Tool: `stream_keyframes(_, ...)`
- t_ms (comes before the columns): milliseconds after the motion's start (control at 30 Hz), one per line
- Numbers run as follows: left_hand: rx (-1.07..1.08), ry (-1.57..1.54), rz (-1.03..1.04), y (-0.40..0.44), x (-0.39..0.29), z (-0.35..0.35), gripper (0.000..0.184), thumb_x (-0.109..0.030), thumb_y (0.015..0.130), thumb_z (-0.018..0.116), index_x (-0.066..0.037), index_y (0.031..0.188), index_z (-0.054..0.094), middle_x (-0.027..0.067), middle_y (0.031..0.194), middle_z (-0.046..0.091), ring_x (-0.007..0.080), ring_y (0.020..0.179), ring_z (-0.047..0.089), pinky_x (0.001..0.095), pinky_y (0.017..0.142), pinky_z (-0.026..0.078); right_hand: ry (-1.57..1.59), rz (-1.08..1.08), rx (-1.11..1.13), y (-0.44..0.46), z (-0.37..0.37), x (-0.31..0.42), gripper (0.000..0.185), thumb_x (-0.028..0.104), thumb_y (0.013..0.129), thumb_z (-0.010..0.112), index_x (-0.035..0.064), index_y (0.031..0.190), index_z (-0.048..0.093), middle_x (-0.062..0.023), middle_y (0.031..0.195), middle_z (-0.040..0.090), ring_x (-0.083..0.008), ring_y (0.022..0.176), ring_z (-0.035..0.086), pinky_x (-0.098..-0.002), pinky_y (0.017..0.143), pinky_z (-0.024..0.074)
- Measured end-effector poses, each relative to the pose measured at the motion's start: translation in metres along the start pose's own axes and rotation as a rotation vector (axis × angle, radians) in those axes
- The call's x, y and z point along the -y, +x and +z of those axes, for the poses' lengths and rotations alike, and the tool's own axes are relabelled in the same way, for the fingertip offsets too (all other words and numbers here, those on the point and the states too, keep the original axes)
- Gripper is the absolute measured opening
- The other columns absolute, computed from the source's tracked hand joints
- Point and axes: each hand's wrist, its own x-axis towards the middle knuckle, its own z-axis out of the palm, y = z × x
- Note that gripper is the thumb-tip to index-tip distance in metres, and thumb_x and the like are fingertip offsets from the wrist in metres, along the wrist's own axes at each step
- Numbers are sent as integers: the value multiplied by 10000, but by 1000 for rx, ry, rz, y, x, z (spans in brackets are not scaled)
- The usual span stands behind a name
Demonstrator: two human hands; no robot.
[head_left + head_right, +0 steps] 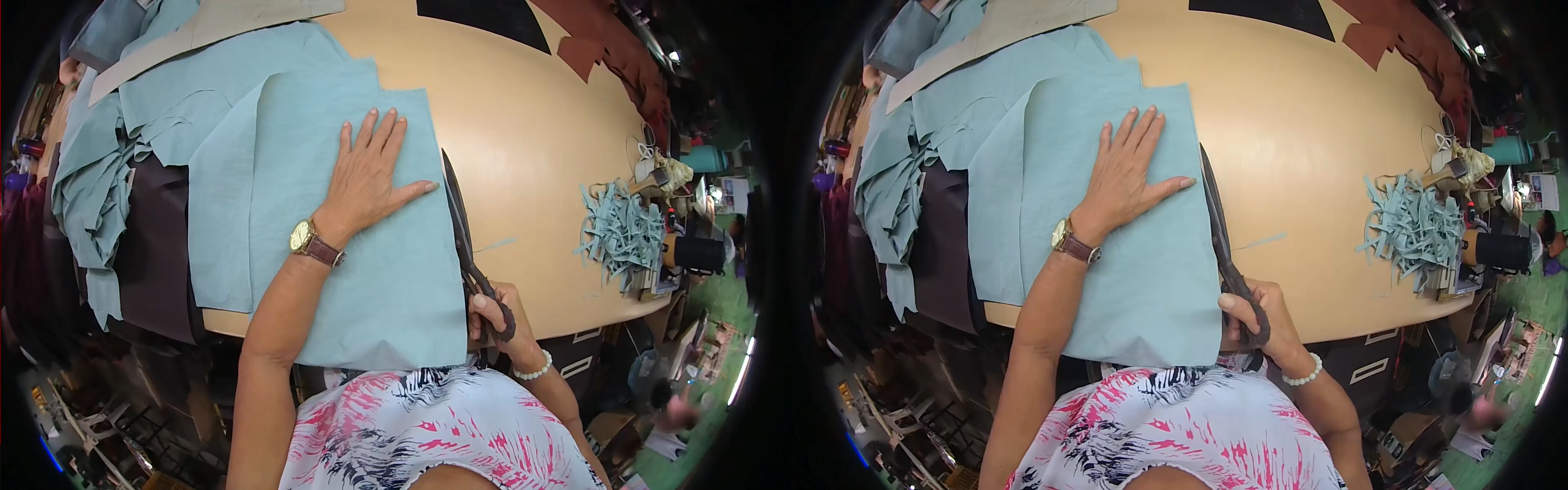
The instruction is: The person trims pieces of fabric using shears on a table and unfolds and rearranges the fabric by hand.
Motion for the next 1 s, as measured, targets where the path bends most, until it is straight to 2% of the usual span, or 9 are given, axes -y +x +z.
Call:
stream_keyframes(233, -13, -18, -5, 0, 0, -2, 848, -588, 741, 531, 40, 1279, 345, 195, 1327, 358, 338, 1264, 273, 544, 1018, 180, -52, -9, -19, 18, 1, 10, 357, 360, 780, 607, 24, 688, 528, -16, 494, 478, -80, 425, 473, -204, 417, 356)
stream_keyframes(367, 11, -44, -27, 0, 0, -3, 849, -568, 743, 553, 8, 1316, 304, 179, 1355, 329, 323, 1279, 254, 525, 1028, 164, -22, 4, -24, 20, 2, 10, 363, 370, 784, 611, 35, 673, 524, -12, 496, 475, -77, 422, 467, -199, 417, 353)
stream_keyframes(1000, 4, -41, -16, -1, 1, 0, 833, -569, 766, 523, 15, 1317, 302, 177, 1356, 329, 316, 1285, 246, 516, 1036, 154, 9, 63, -62, 17, 6, 8, 314, 309, 804, 622, 27, 696, 536, 1, 488, 467, -65, 397, 442, -194, 387, 333)
